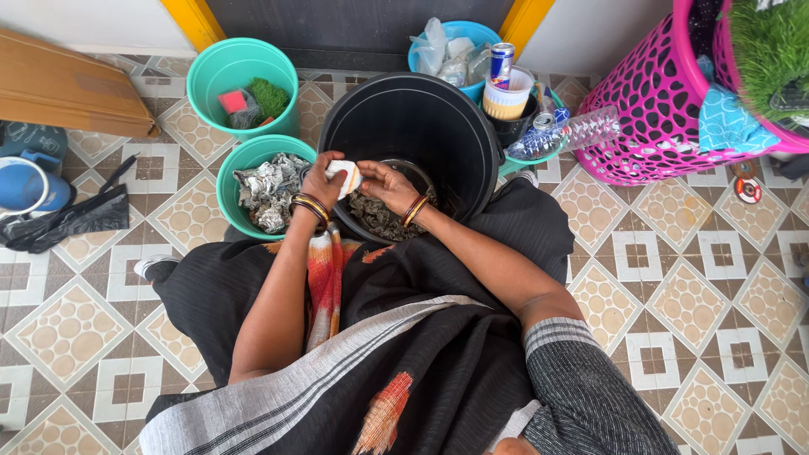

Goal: The person sits on the floor and sorts crumpled aluminum foil from a black bucket into a green bucket. She repeatedly picks up foil, crumples it, and places it in the green bucket. She also handles a black plastic bag, placing it into the black bucket.

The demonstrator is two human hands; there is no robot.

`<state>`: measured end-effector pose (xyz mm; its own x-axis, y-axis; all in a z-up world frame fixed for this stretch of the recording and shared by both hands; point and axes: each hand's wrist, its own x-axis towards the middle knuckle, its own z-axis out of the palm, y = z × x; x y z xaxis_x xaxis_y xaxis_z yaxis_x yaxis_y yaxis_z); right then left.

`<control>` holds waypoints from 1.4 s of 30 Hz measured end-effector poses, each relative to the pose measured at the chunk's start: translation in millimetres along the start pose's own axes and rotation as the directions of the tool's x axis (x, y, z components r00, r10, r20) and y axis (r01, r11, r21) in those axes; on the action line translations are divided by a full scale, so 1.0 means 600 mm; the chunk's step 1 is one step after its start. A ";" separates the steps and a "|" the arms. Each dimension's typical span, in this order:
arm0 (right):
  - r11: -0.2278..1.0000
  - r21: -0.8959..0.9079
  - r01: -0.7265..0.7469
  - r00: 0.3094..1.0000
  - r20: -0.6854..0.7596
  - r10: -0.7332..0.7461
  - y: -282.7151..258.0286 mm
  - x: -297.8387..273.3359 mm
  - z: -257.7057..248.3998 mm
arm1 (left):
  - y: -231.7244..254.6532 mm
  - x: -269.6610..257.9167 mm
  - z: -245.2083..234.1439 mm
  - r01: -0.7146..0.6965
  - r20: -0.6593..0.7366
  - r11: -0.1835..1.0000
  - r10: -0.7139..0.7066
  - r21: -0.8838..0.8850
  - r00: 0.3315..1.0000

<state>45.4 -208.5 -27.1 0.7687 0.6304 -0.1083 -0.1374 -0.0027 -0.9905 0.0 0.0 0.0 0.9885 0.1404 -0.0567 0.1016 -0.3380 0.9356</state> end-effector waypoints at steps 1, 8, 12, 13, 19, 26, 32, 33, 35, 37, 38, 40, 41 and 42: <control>1.000 -0.001 -0.003 1.000 0.016 0.003 -0.002 0.000 0.005 | -0.009 0.002 -0.011 -0.001 -0.006 1.000 0.001 0.021 1.000; 0.999 -0.023 -0.029 0.999 0.043 0.030 -0.010 0.007 0.020 | -0.089 0.017 -0.086 -0.086 -0.231 0.945 0.164 0.315 0.959; 0.994 -0.094 -0.053 0.999 0.007 0.054 -0.002 0.011 0.024 | -0.134 0.023 -0.091 0.083 -0.321 0.940 0.030 0.331 0.947; 0.993 -0.099 -0.071 0.997 -0.003 0.071 0.000 0.012 0.023 | -0.143 0.024 -0.090 0.112 -0.322 0.939 -0.001 0.326 0.947; 0.989 -0.090 -0.116 0.993 -0.005 0.116 0.012 0.014 0.019 | -0.181 0.034 -0.075 0.248 -0.249 0.962 -0.213 0.118 0.945; 0.957 -0.270 0.111 0.994 0.014 -0.111 -0.014 0.083 0.081 | -0.206 0.044 -0.086 -0.007 -0.410 0.989 0.067 0.147 0.910; 0.804 -0.539 0.251 0.963 0.054 -0.265 -0.017 0.142 0.173 | -0.208 0.051 -0.092 -0.027 -0.402 0.964 -0.084 -0.264 0.912; 0.772 -0.591 0.234 0.966 0.054 -0.251 -0.013 0.152 0.182 | -0.207 0.053 -0.094 -0.093 -0.421 0.958 -0.031 -0.271 0.906; 0.734 -0.613 0.290 0.947 0.075 -0.311 0.000 0.171 0.193 | -0.205 0.053 -0.095 0.038 -0.387 0.910 -0.213 -0.414 0.897; 0.711 -0.635 0.301 0.944 0.091 -0.318 0.015 0.187 0.194 | -0.202 0.052 -0.091 0.129 -0.357 0.863 -0.332 -0.488 0.873; 0.708 -0.646 0.284 0.951 0.096 -0.295 0.022 0.194 0.193 | -0.201 0.051 -0.089 0.157 -0.355 0.855 -0.363 -0.493 0.862; 0.694 -0.662 0.283 0.952 0.105 -0.289 0.033 0.206 0.193 | -0.201 0.049 -0.088 0.168 -0.368 0.839 -0.396 -0.517 0.842; 0.682 -0.667 0.299 0.946 0.110 -0.306 0.037 0.212 0.193 | -0.201 0.049 -0.087 0.151 -0.383 0.832 -0.397 -0.534 0.834; 0.670 -0.672 0.314 0.939 0.116 -0.324 0.040 0.218 0.194 | -0.200 0.050 -0.087 0.133 -0.398 0.825 -0.399 -0.550 0.826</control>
<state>69.7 -35.8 -55.2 0.6940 0.6826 0.2289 0.5694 -0.3258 -0.7548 11.7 93.4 -96.0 0.7312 0.6213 -0.2816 0.1540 0.2517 0.9555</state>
